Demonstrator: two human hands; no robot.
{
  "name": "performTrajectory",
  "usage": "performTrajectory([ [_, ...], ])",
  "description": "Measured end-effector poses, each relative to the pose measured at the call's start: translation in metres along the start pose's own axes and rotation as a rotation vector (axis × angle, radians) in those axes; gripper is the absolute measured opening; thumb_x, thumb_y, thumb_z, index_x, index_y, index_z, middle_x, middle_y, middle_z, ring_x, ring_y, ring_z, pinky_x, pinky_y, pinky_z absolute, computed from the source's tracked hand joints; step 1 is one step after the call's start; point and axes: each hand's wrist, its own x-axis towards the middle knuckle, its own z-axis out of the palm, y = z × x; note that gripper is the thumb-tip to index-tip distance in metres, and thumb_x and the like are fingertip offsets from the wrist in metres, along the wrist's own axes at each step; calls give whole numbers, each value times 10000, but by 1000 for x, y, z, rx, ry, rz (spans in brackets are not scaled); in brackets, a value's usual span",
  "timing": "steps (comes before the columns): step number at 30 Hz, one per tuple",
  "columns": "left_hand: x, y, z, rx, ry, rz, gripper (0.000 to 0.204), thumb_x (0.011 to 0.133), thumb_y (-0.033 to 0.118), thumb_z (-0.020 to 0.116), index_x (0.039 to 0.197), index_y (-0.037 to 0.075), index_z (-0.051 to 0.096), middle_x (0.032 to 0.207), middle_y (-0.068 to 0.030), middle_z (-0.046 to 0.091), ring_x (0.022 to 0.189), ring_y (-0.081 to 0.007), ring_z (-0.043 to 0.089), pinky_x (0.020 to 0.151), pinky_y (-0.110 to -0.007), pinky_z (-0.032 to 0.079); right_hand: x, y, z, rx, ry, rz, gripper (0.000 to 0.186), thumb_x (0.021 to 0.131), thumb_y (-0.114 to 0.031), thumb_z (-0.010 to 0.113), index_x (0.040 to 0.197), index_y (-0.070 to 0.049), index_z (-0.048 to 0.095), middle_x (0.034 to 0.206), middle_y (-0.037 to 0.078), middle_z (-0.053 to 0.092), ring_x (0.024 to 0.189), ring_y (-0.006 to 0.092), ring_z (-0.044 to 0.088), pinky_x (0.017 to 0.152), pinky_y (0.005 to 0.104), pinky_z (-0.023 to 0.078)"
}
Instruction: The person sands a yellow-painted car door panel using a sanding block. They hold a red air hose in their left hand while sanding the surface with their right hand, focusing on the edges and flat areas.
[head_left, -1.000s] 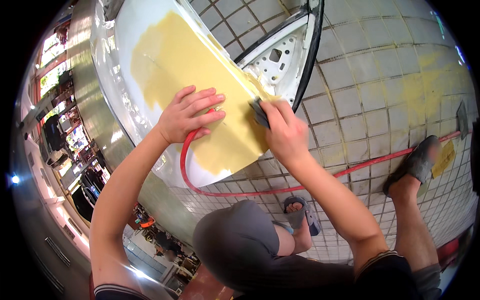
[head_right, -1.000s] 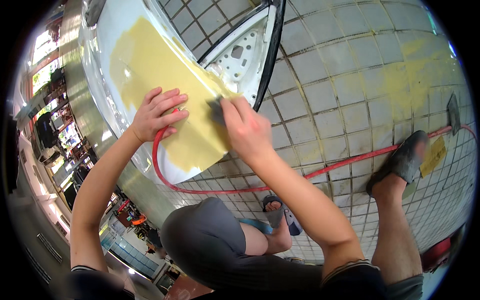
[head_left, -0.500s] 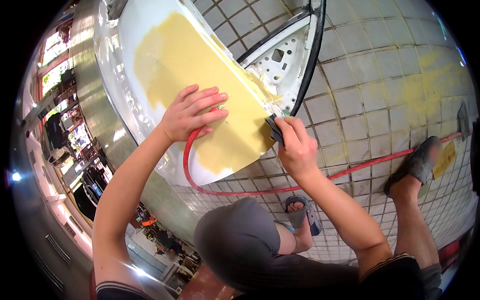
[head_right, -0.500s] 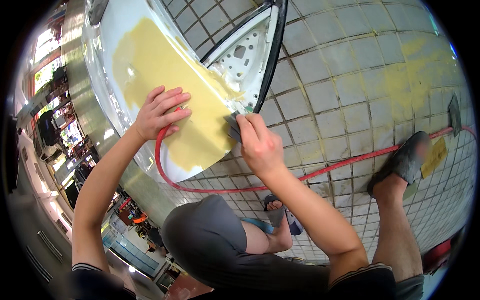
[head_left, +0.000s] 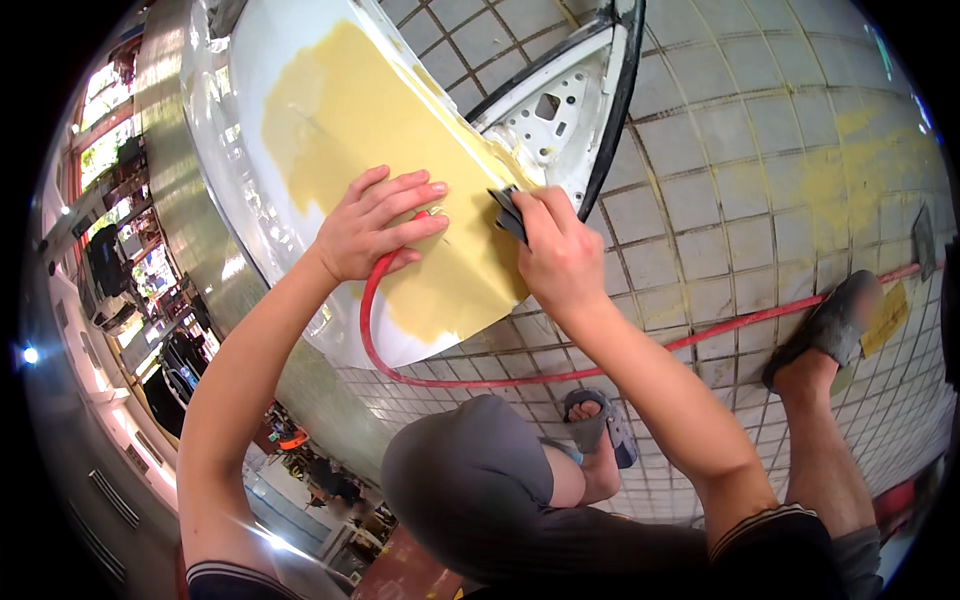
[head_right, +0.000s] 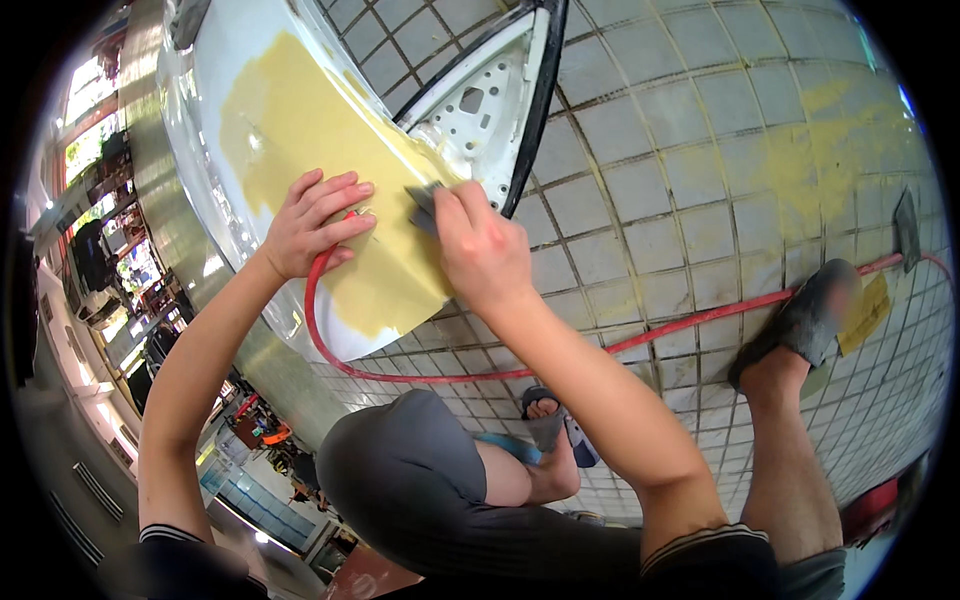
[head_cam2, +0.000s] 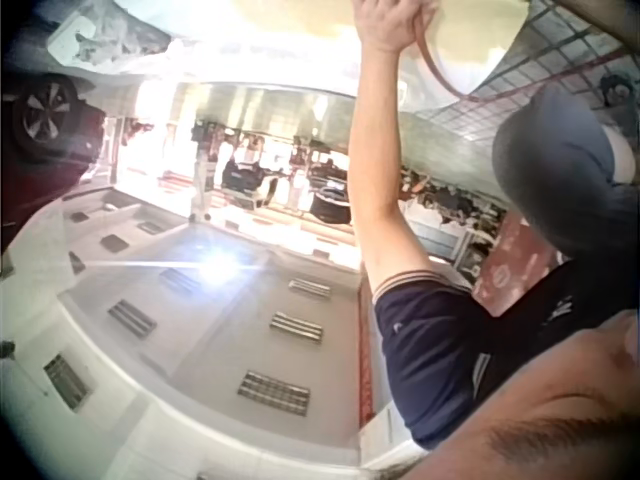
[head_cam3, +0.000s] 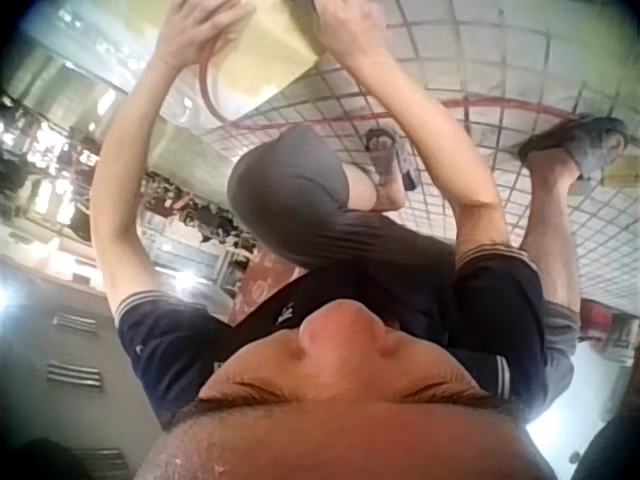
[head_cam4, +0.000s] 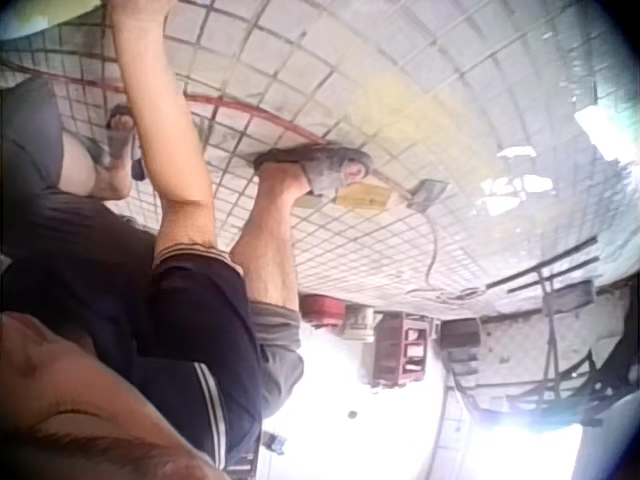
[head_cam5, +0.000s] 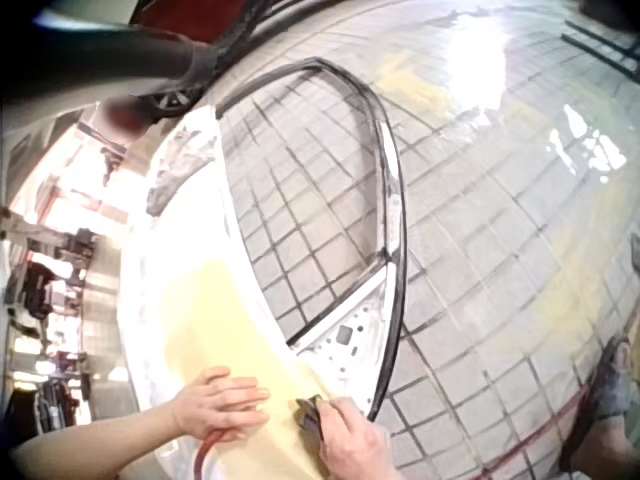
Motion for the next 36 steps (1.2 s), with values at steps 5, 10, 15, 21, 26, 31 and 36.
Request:
performTrajectory([
  [5,-5,-1,0,-10,-3,4,391,1068,452,531,1394,265,636,1518,-25,599,1405,-246,561,1257,-449,280,-48,15,-26,73,19,10,434,768,50,678,1186,-66,703,1071,73,673,794,266,716,633,372,596],
  [10,-7,-3,-1,-11,-3,13,388,1077,453,515,1388,261,645,1521,-37,597,1395,-258,570,1261,-450,269,-105,41,-60,98,-74,82,497,689,120,679,1152,-57,718,1055,114,698,893,324,711,745,417,586],
  [15,-8,-4,1,-13,-7,16,394,1080,460,510,1386,256,649,1526,-45,594,1393,-272,573,1263,-452,266,-83,39,-49,298,101,73,529,662,145,669,1164,-17,716,1053,147,735,914,347,709,784,397,580],
  [21,-6,-6,1,-29,-1,31,379,1078,452,523,1366,254,667,1516,-45,607,1391,-259,575,1263,-447,272,-65,25,-49,251,101,-49,499,662,86,707,1152,3,759,1240,125,764,902,312,668,781,371,570],
  [26,-10,-8,0,-16,-21,53,397,1082,462,520,1367,226,661,1487,-97,618,1388,-320,574,1255,-490,274,-42,11,-36,74,92,-71,492,728,18,678,1211,-36,760,1275,62,756,950,303,628,782,370,553],
  [31,-8,-6,3,-34,-3,38,387,1081,455,522,1364,234,667,1494,-77,618,1389,-294,575,1255,-474,280,-51,-22,-16,-96,22,-2,490,841,-36,630,1319,67,669,1401,186,670,1067,323,598,918,419,522],
  [36,-4,1,-4,-14,10,1,382,1069,449,547,1374,252,666,1512,-35,612,1394,-246,573,1255,-453,294,-24,-39,9,-68,82,49,506,859,-39,616,1343,109,625,1427,240,631,1105,329,585,948,425,493],
])
